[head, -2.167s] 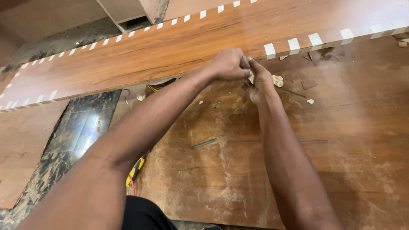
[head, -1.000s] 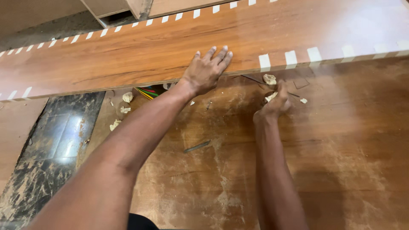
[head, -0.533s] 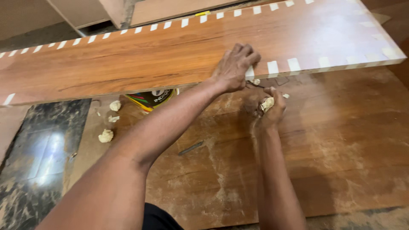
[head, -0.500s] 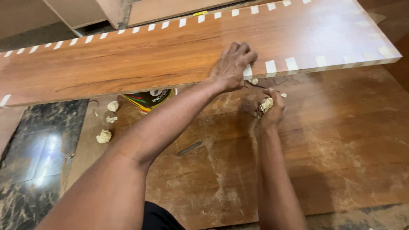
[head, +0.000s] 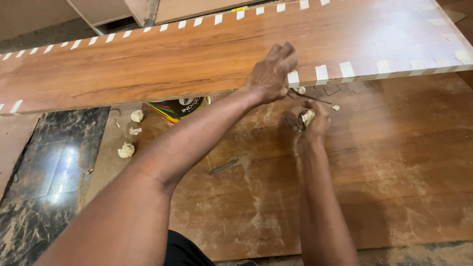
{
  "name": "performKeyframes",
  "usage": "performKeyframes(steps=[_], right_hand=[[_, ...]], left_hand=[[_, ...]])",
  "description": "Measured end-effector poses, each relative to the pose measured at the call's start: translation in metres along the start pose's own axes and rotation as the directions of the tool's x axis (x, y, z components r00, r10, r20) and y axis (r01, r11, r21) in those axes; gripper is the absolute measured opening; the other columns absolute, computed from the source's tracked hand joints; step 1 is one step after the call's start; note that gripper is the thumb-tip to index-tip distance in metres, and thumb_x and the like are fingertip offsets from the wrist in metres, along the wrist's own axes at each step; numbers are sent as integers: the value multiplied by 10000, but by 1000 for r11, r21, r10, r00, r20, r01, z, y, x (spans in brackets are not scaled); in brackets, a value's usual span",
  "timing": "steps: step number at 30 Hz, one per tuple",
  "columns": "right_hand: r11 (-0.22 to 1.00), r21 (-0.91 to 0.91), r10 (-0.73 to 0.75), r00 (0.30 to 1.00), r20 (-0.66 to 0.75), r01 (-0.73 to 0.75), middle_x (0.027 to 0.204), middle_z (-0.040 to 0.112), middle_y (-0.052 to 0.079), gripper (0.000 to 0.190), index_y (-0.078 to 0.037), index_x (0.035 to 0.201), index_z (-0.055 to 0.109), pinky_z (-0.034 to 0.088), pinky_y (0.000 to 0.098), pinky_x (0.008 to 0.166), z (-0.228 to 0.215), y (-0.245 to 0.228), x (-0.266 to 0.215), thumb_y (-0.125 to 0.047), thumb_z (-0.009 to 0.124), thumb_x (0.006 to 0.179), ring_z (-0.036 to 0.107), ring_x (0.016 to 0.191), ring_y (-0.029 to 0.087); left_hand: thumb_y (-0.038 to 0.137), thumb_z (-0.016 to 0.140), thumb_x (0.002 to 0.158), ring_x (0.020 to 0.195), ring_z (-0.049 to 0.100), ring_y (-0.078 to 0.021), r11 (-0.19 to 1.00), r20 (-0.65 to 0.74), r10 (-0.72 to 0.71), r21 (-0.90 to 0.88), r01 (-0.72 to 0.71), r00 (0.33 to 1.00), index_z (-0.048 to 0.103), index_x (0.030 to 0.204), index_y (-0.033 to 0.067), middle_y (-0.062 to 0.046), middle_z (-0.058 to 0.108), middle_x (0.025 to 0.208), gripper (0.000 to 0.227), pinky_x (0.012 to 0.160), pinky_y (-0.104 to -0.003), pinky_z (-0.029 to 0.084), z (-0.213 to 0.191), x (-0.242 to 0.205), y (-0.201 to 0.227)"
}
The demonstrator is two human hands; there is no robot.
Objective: The person applies a white putty-like filler to the edges of a wooden board using their fingers. They repeatedly pick up small pieces of the filler and press them into the gaps along the board's edge, smoothing the surface as they work.
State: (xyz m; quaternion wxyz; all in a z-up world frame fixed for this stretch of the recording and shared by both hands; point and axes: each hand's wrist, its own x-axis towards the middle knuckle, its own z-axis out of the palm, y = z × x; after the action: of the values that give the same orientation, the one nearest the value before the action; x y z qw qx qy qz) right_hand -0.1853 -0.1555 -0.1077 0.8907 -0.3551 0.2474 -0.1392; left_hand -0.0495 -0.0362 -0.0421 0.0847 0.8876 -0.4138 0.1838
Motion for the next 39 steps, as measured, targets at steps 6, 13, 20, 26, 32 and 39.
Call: performKeyframes(steps=[6, 13, 20, 26, 32, 39], right_hand=[[999, -17, 27, 997, -71, -29, 686, 612, -15, 137, -111, 887, 655, 329, 280, 416, -7, -8, -10, -238, 604, 887, 514, 483, 103], [995, -91, 44, 999, -17, -45, 645, 576, -19, 155, -109, 896, 651, 290, 281, 413, -28, -9, 1, -240, 569, 909, 439, 447, 92], [995, -42, 93, 995, -32, -94, 562, 487, -32, 153, -130, 874, 631, 300, 287, 416, -39, -15, 9, -268, 588, 924, 398, 416, 96], [996, 0, 84, 996, -24, -84, 544, 476, -21, 152, -125, 841, 629, 288, 297, 404, -41, -23, 7, -256, 608, 916, 391, 412, 110], [999, 0, 37, 999, -14, -37, 582, 540, -34, 135, -123, 836, 609, 290, 291, 393, -37, -25, -1, -220, 597, 929, 428, 428, 94], [997, -74, 34, 999, 19, -32, 593, 573, -37, 138, -139, 843, 605, 302, 261, 359, -33, -24, -7, -221, 545, 936, 432, 412, 66]], left_hand=[[1, 788, 657, 1163, 531, -282, 998, -122, 56, -4, -57, 991, 665, 1060, 140, -53, 579, 1227, 444, 813, -393, 628, -4, -2, 2], [-18, 754, 678, 1084, 529, -240, 1000, -37, -9, 20, 9, 999, 543, 982, 105, -65, 533, 1180, 390, 698, -327, 646, -8, 3, 3], [44, 813, 568, 1087, 510, -248, 1000, -106, 2, 25, 1, 994, 547, 917, 119, -31, 509, 1136, 445, 694, -322, 628, -22, -1, 18], [43, 809, 654, 1153, 489, -264, 996, -33, 9, 84, -6, 999, 567, 892, 119, -71, 504, 1200, 348, 679, -312, 629, -25, 0, 18], [64, 831, 560, 1085, 500, -277, 998, -76, -68, -16, 67, 995, 560, 896, 79, -115, 506, 1152, 432, 719, -326, 620, -18, 1, 12], [65, 798, 743, 1145, 506, -254, 997, 25, -40, 66, 38, 999, 581, 802, 126, -80, 522, 1222, 232, 709, -280, 647, -20, 1, 17]])
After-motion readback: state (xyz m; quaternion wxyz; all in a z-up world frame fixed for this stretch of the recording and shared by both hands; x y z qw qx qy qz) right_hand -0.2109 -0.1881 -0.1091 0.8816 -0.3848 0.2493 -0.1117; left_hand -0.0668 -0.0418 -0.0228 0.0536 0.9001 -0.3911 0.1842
